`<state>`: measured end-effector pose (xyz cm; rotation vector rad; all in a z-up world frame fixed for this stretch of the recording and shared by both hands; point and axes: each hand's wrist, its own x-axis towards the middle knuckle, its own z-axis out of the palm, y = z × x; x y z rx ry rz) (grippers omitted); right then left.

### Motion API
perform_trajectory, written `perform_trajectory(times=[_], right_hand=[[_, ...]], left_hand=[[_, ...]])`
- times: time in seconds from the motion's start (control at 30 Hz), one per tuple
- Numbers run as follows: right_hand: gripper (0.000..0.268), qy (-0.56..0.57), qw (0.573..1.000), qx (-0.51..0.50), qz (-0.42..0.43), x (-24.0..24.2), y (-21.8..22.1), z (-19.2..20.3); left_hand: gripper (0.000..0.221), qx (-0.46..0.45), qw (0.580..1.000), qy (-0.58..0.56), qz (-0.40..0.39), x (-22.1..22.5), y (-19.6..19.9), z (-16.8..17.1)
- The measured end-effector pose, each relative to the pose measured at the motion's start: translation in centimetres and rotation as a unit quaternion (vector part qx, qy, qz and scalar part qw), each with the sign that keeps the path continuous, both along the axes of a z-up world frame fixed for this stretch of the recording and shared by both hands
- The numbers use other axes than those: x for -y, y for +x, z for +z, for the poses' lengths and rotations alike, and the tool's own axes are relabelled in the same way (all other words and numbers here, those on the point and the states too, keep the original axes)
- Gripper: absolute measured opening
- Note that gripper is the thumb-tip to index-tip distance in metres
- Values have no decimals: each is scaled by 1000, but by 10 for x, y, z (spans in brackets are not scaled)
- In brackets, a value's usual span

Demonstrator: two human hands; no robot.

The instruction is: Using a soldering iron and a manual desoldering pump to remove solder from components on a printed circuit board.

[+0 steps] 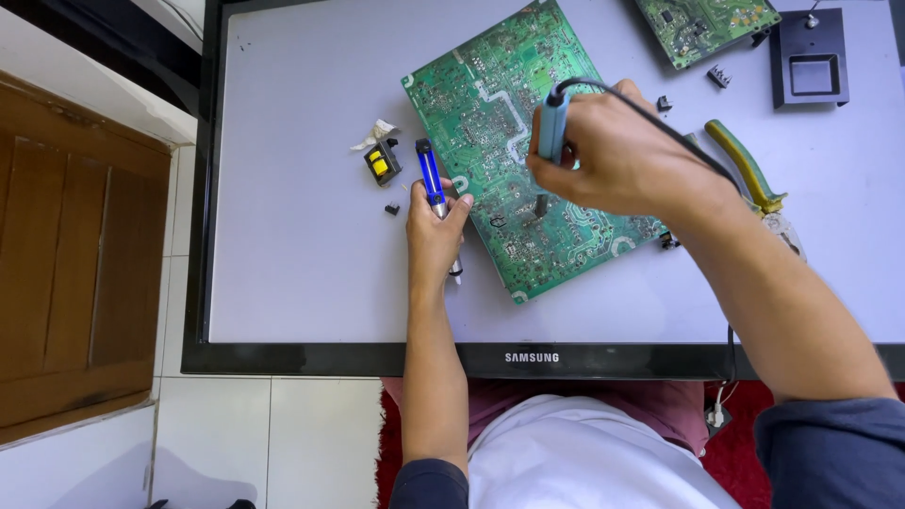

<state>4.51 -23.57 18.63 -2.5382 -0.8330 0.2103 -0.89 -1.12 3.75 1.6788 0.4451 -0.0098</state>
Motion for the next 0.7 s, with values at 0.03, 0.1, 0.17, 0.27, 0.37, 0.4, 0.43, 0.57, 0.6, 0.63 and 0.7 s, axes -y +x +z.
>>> perform_trajectory(times=[0.03,0.1,0.17,0.27,0.37,0.4,0.43,0.57,0.6,0.63,0.7], right_hand=[[42,-64,998,10,-3,-3,-2,-1],[42,-38,999,18,-19,-2,-2,-6],[43,-11,999,24,-36,-1,-4,-9],[39,44,987,-71,-139,7,-9,-15],[18,111,971,-56,-205,24,-13,-28],[16,171,959,-77,-211,31,-16,-31],[15,229,944,-97,-216,37,-19,-33],[11,287,919,-101,-251,67,-23,-64],[13,337,897,-132,-255,75,-22,-75],[16,387,870,-163,-257,83,-20,-87],[13,408,856,-176,-265,96,-16,-110]], left_hand=[[23,-8,1000,14,4,0,-2,3],[23,40,998,6,42,-1,-1,2],[23,87,993,-2,79,-2,0,-5],[17,294,929,-195,114,0,-1,-8],[13,387,871,-294,75,10,-8,15],[20,402,860,-308,55,13,-8,18],[28,416,849,-322,35,16,-9,22],[42,433,833,-344,-16,32,-3,21],[45,431,836,-337,-32,34,-1,17],[49,429,840,-330,-50,37,1,15],[54,421,847,-320,-56,42,1,15]])
